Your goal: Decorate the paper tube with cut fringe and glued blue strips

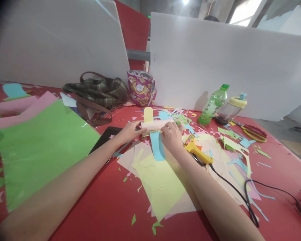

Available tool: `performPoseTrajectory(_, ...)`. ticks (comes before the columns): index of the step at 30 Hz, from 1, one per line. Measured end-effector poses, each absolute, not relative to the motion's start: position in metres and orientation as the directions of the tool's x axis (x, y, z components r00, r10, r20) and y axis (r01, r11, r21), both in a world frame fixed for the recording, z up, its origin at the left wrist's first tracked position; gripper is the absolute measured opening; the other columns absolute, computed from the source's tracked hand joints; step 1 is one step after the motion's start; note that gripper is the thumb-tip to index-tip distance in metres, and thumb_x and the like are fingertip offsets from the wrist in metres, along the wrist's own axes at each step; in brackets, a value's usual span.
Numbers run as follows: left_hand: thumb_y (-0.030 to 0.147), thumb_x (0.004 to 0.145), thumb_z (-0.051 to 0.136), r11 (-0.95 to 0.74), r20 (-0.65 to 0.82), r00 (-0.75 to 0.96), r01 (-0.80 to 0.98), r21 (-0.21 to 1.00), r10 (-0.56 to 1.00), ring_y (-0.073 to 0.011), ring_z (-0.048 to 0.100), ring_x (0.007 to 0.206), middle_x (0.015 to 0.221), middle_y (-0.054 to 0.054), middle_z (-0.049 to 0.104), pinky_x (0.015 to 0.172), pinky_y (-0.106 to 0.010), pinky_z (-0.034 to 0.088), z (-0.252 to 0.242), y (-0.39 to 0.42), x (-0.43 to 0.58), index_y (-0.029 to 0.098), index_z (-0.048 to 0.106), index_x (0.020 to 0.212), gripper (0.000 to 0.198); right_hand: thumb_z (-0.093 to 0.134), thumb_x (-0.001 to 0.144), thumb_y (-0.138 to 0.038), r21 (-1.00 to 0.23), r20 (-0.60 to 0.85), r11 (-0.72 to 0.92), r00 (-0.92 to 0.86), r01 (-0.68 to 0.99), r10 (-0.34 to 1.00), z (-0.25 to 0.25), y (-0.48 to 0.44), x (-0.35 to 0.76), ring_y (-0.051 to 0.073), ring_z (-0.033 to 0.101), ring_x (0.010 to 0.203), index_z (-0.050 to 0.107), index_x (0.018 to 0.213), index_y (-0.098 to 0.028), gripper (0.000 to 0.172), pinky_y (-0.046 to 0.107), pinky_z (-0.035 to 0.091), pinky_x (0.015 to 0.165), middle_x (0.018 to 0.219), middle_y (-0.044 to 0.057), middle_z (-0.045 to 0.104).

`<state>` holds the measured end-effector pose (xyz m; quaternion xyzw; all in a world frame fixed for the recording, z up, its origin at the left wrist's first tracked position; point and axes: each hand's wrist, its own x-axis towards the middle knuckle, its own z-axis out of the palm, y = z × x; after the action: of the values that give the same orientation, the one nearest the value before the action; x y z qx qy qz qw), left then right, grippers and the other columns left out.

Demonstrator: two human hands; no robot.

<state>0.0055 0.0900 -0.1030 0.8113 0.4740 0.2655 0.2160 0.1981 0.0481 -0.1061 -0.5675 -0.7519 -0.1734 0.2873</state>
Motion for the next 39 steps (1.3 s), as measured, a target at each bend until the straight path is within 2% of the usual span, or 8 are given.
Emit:
performPoseTrajectory(10,0.042,0.074,0.042,-0.442,0.209,0.402,0.674,0.592,0.892,-0.0192,0.055,0.083,0.098,-0.009,0.058,0.072,-0.029,0.042,-0.100,0.087,0.006,0.014,0.047,0.107,0.043,0.043,0.072,-0.015,-0.066,0.610,0.226,-0.140,0.972,0.780,-0.093,0.046,0.199,0.019,0.048,0.078,0.058,0.073,-0.019,0.015,0.035,0.021,0.074,0.075,0.004,0.060)
performPoseTrajectory(17,0.042,0.071,0.044,-0.435,0.214,0.384,0.709,0.556,0.898,-0.0224,0.051,0.091,0.103,-0.012,0.053,0.076,-0.033,0.040,-0.102,0.086,0.010,0.013,0.043,0.106,0.045,0.035,0.078,-0.018,-0.036,0.512,0.109,-0.075,0.993,0.856,-0.068,0.036,0.222,0.016,0.047,0.051,0.051,0.070,-0.017,0.018,0.029,0.027,0.059,0.053,0.002,0.055)
performPoseTrajectory(20,0.043,0.068,0.048,-0.448,0.209,0.403,0.711,0.542,0.891,-0.0234,0.049,0.094,0.105,-0.012,0.051,0.075,-0.033,0.040,-0.099,0.084,0.011,0.014,0.041,0.105,0.048,0.035,0.074,-0.011,-0.004,0.448,0.080,-0.070,0.997,0.891,-0.062,0.023,0.236,0.017,0.050,0.054,0.050,0.075,-0.017,0.016,0.026,0.027,0.054,0.060,0.004,0.058)
performPoseTrajectory(24,0.047,0.061,0.054,-0.495,0.203,0.462,0.697,0.519,0.863,-0.0221,0.053,0.083,0.098,-0.009,0.052,0.065,-0.030,0.042,-0.093,0.078,0.011,0.017,0.041,0.099,0.050,0.042,0.069,-0.009,0.076,0.343,0.058,-0.081,0.995,0.936,-0.064,-0.006,0.260,0.019,0.054,0.066,0.050,0.075,-0.018,0.013,0.026,0.028,0.052,0.074,0.007,0.059)
performPoseTrajectory(27,0.042,0.058,0.058,-0.547,0.202,0.522,0.677,0.493,0.829,-0.0201,0.054,0.074,0.088,-0.005,0.055,0.058,-0.027,0.041,-0.088,0.075,0.011,0.019,0.041,0.094,0.047,0.050,0.066,-0.015,0.156,0.251,0.025,-0.064,0.987,0.966,-0.074,-0.031,0.278,0.022,0.053,0.059,0.050,0.064,-0.017,0.003,0.028,0.026,0.048,0.065,0.010,0.057)
performPoseTrajectory(30,0.036,0.057,0.061,-0.608,0.222,0.579,0.648,0.458,0.784,-0.0192,0.054,0.074,0.085,-0.003,0.055,0.059,-0.026,0.040,-0.085,0.073,0.012,0.020,0.043,0.092,0.042,0.055,0.065,-0.023,0.192,0.190,0.014,-0.051,0.981,0.981,-0.085,-0.053,0.291,0.024,0.053,0.061,0.051,0.066,-0.017,0.007,0.028,0.027,0.047,0.065,0.011,0.056)
performPoseTrajectory(35,0.030,0.058,0.060,-0.670,0.278,0.614,0.626,0.399,0.739,-0.0196,0.052,0.086,0.095,-0.005,0.054,0.071,-0.027,0.040,-0.084,0.073,0.015,0.019,0.043,0.097,0.044,0.045,0.071,-0.016,0.159,0.108,0.062,-0.080,0.985,0.991,-0.099,-0.064,0.301,0.024,0.053,0.070,0.049,0.080,-0.015,0.009,0.029,0.034,0.053,0.073,0.010,0.054)
performPoseTrajectory(39,0.030,0.059,0.059,-0.658,0.317,0.577,0.659,0.365,0.753,-0.0190,0.051,0.089,0.098,-0.006,0.055,0.075,-0.027,0.039,-0.082,0.076,0.011,0.017,0.043,0.099,0.045,0.041,0.076,-0.021,0.108,0.136,0.056,-0.071,0.993,0.988,-0.108,-0.056,0.307,0.020,0.053,0.070,0.045,0.086,-0.014,0.012,0.028,0.037,0.057,0.073,0.007,0.052)
